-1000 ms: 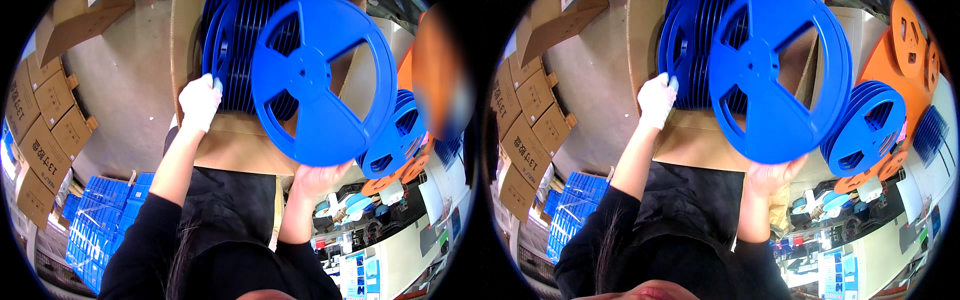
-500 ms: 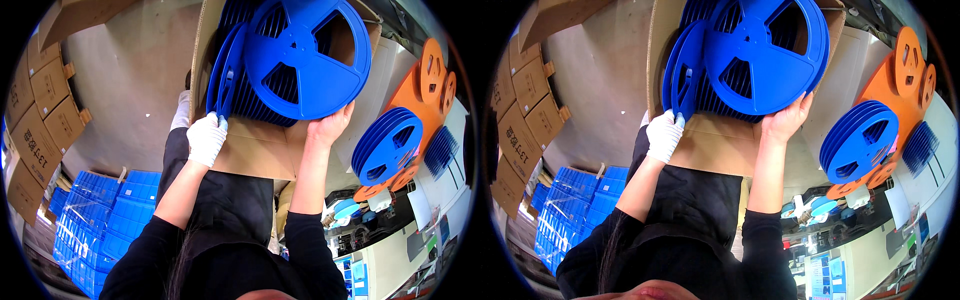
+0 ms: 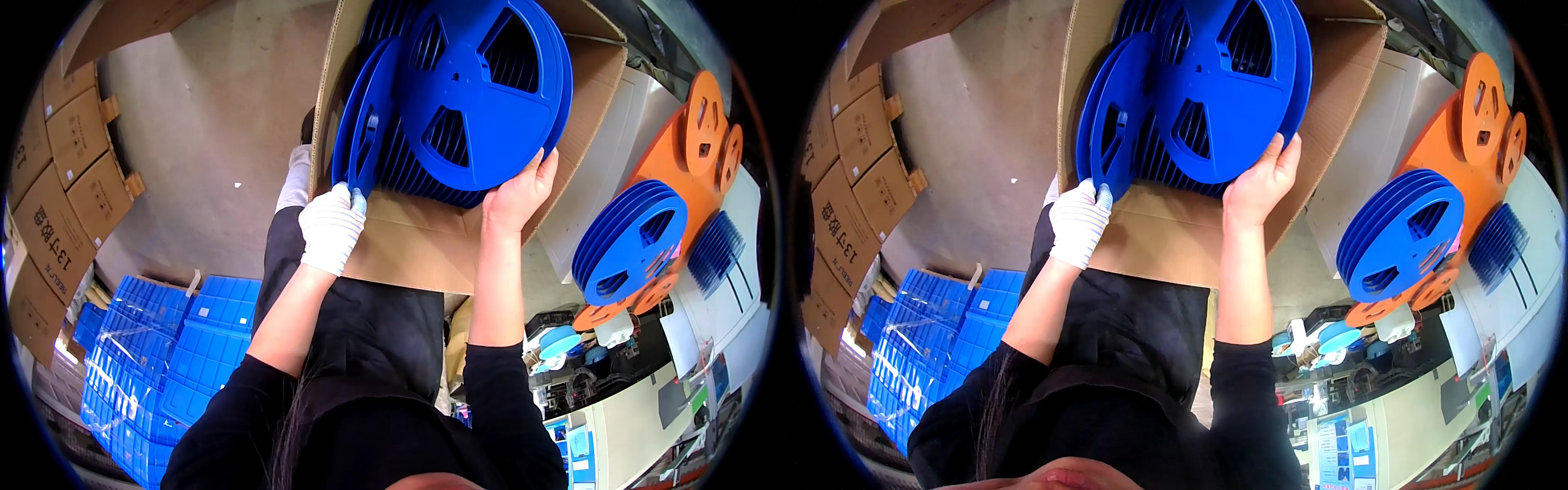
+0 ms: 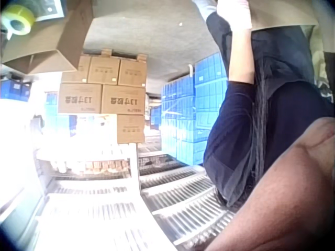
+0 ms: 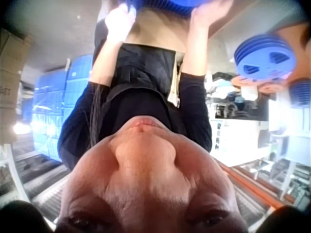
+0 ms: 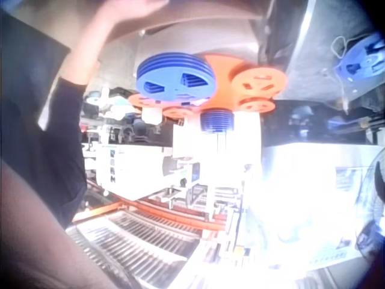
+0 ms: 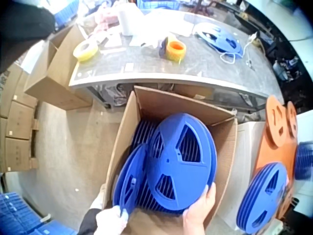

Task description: The person retrieves blue plastic reels from a crate, weighs them on a digital scale, and places them into a cardboard box. They then seal the box with packing tape and move it to a stack of finished boxes.

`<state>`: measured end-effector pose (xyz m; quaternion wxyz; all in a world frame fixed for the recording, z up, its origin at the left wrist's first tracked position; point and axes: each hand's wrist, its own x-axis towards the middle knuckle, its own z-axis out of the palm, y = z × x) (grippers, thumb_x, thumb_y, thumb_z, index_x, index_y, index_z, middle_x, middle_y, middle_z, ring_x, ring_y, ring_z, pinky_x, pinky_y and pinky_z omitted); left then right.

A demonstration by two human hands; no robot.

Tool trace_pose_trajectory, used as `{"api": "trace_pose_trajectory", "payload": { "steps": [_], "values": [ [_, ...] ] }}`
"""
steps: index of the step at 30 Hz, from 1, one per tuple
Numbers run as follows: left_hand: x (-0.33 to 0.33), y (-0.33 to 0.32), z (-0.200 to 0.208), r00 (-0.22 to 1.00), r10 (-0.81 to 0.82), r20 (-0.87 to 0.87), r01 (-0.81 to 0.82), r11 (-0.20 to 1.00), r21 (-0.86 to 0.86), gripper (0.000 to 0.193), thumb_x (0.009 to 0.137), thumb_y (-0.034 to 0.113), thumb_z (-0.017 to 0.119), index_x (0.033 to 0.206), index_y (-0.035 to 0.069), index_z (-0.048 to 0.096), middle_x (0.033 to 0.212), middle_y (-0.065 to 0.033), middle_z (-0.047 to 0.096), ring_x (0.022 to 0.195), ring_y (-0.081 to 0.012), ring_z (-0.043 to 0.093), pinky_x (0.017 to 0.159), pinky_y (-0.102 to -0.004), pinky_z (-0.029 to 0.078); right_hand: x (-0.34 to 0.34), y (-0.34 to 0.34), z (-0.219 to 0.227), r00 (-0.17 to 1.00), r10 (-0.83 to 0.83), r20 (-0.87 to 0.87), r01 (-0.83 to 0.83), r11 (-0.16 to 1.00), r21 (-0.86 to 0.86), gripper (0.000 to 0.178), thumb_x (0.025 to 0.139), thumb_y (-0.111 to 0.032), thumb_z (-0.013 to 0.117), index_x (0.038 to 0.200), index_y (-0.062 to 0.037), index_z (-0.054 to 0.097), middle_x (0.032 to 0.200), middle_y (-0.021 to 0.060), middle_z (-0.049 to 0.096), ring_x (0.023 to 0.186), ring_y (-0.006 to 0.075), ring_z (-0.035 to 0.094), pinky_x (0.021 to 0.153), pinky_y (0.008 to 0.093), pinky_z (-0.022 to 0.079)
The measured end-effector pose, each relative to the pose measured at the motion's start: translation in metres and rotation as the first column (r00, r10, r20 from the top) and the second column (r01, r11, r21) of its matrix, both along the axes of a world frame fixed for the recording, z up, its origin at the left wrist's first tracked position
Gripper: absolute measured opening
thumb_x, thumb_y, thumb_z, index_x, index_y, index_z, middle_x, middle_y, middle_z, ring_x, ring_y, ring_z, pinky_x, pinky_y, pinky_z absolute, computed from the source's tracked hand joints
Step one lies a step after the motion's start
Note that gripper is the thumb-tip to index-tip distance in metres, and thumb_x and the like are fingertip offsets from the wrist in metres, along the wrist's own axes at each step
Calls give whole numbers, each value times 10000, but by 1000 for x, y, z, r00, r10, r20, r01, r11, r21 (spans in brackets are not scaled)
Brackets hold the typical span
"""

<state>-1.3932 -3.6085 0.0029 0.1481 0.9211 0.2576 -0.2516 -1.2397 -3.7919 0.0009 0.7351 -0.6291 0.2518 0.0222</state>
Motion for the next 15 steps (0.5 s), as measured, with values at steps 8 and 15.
{"api": "trace_pose_trajectory", "payload": {
  "steps": [8,15],
  "values": [
    [28,31,88,989,-37,145,41,999,-24,177,840,201,596,693,112,553,564,-140,549,497,-334,561,505,-420,458,-6,59,12,986,163,30,-150,956,-252,265,1016,-107,424,1231,21,510,1087,63,608,939,106,553,848,244,457],
    [7,66,185,997,-20,78,30,992,-120,251,792,97,648,601,75,486,492,-142,489,441,-341,521,425,-401,413,24,87,-2,982,179,66,-164,969,-185,272,1015,-155,442,1211,18,519,1050,51,614,921,102,551,845,250,460]
  ]
}}
